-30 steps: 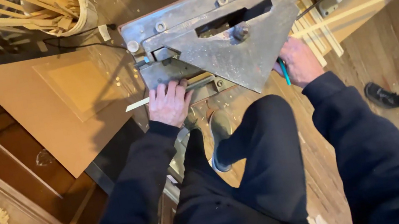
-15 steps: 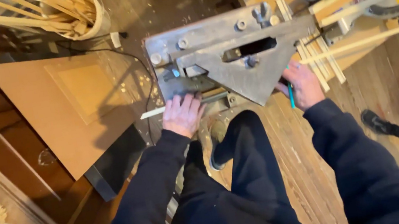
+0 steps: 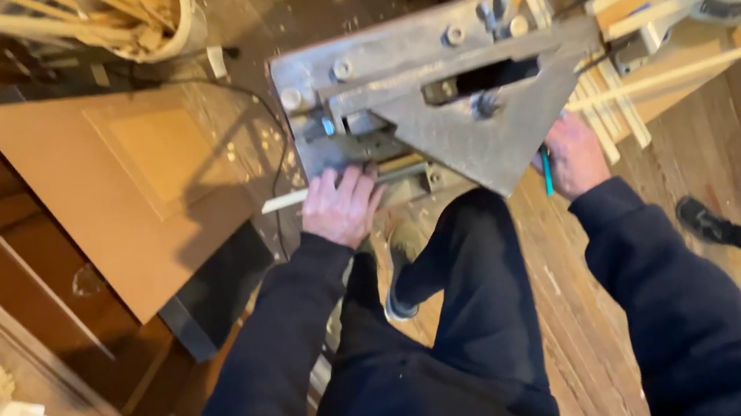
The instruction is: Measuring and marking wood molding strips for a picture frame.
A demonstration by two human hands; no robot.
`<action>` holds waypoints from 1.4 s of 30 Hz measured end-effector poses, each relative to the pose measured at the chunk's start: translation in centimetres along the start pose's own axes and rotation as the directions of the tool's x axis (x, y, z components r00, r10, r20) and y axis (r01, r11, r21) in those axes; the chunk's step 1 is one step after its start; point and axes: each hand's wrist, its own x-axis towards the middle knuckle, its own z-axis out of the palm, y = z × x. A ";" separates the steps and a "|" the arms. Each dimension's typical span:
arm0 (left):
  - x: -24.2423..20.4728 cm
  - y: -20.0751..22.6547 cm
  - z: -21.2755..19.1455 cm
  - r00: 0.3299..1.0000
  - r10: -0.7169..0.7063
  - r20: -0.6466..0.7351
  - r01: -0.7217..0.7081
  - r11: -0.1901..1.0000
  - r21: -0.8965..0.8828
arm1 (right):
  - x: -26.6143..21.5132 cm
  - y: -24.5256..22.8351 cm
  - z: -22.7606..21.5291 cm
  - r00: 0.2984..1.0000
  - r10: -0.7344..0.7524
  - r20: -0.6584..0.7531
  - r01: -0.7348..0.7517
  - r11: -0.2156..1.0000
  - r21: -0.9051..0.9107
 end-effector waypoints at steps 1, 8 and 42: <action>-0.3 0.1 0.0 1.000 -0.008 0.013 0.008 1.000 -0.002 | -0.9 0.9 0.6 1.000 0.004 0.012 -0.005 1.000 0.009; -0.4 0.3 -0.5 1.000 -0.018 0.019 0.018 0.999 -0.035 | -1.5 1.6 1.1 0.996 0.089 -0.029 -0.089 0.996 0.016; -0.3 0.0 1.0 0.999 0.015 0.038 -0.016 1.000 0.008 | 6.1 -2.0 -6.8 0.903 0.138 0.407 -0.206 0.970 0.129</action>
